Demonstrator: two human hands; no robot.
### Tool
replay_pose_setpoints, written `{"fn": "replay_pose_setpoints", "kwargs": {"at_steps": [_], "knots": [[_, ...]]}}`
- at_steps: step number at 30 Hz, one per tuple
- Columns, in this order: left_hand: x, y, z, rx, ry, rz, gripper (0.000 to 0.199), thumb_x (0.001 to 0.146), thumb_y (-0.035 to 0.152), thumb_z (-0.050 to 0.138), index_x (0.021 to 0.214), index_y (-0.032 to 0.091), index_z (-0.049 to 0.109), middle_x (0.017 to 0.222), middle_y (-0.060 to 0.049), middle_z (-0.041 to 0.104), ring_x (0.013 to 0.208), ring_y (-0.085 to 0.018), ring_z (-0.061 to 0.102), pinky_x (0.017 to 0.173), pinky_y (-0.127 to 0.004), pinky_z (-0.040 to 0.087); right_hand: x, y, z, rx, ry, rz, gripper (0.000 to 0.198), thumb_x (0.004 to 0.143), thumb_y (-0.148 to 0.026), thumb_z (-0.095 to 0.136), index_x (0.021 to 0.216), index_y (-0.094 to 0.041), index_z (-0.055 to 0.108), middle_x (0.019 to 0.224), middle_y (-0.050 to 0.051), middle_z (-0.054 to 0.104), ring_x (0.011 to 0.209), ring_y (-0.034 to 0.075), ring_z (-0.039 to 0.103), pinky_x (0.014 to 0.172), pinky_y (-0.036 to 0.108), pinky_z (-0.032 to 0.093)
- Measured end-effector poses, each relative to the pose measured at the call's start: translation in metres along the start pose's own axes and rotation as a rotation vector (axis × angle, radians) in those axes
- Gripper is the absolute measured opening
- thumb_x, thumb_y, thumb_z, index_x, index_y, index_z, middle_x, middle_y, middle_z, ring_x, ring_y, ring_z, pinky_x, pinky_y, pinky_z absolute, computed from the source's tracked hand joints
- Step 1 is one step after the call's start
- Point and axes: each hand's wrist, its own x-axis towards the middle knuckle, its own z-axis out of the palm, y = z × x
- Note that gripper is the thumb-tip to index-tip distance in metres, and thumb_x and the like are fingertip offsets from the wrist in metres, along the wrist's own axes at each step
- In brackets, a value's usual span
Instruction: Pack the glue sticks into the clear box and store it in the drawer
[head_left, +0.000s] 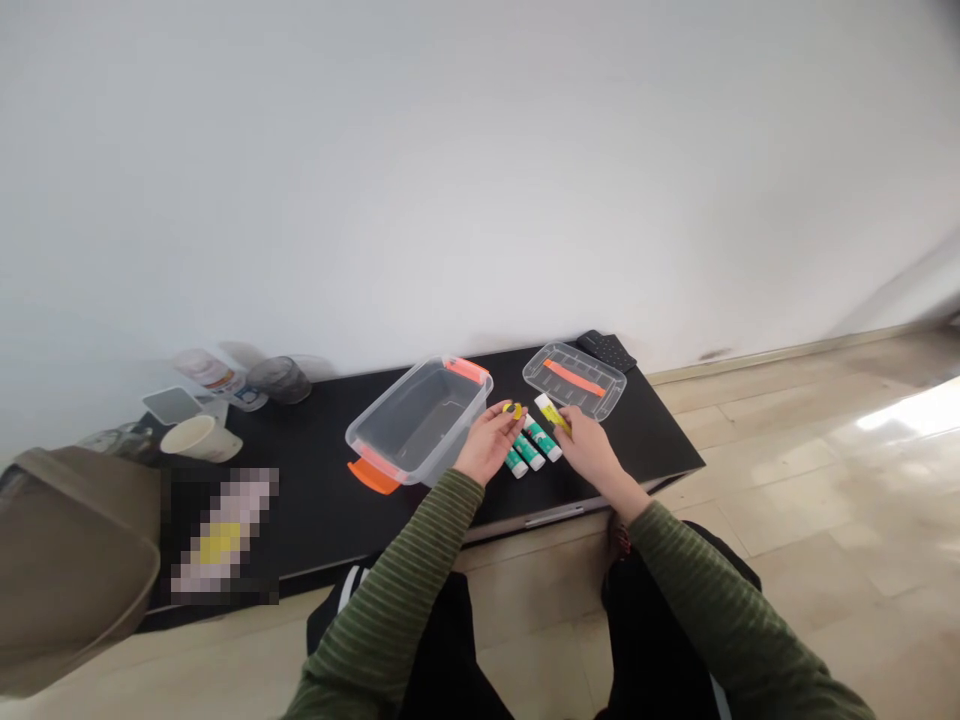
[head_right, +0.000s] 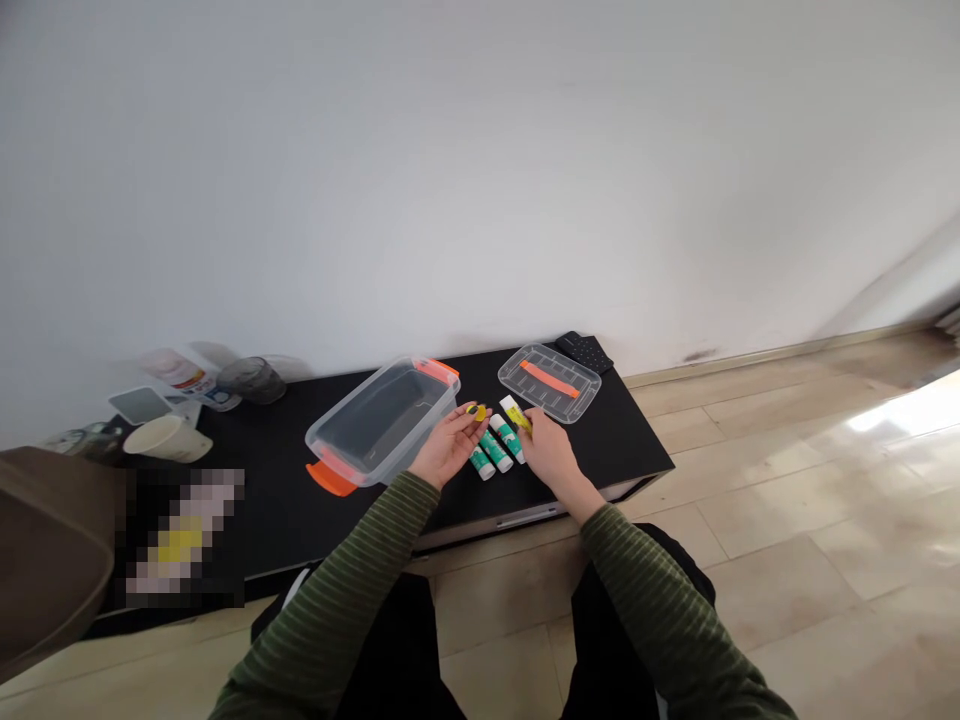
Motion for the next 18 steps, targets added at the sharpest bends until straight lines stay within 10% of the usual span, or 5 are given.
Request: {"fn": "replay_pose_setpoints", "kwargs": {"at_steps": [5,18], "knots": [[-0.004,-0.001,0.0,0.021,-0.021,0.022,0.02,0.077,0.012,0.075,0.092,0.017,0.064,0.094,-0.005,0.071,0.091,-0.014,0.07,0.093,-0.032,0.055,-0.017,-0.009,-0.003,0.135,0.053,-0.237,0.024,0.092,-0.022,0.051,0.115,-0.019,0.058,0.107,0.007,0.069,0.095,0.019,0.065,0.084,0.028,0.046],[-0.012,-0.009,-0.004,0.15,-0.039,0.18,0.038,0.065,0.023,0.086,0.095,0.019,0.062,0.096,-0.001,0.067,0.088,-0.012,0.065,0.082,-0.027,0.052,-0.019,-0.015,-0.006,0.061,0.038,-0.273,0.03,0.092,-0.021,0.05,0.119,-0.02,0.062,0.112,0.008,0.068,0.104,0.02,0.062,0.09,0.03,0.047]]}}
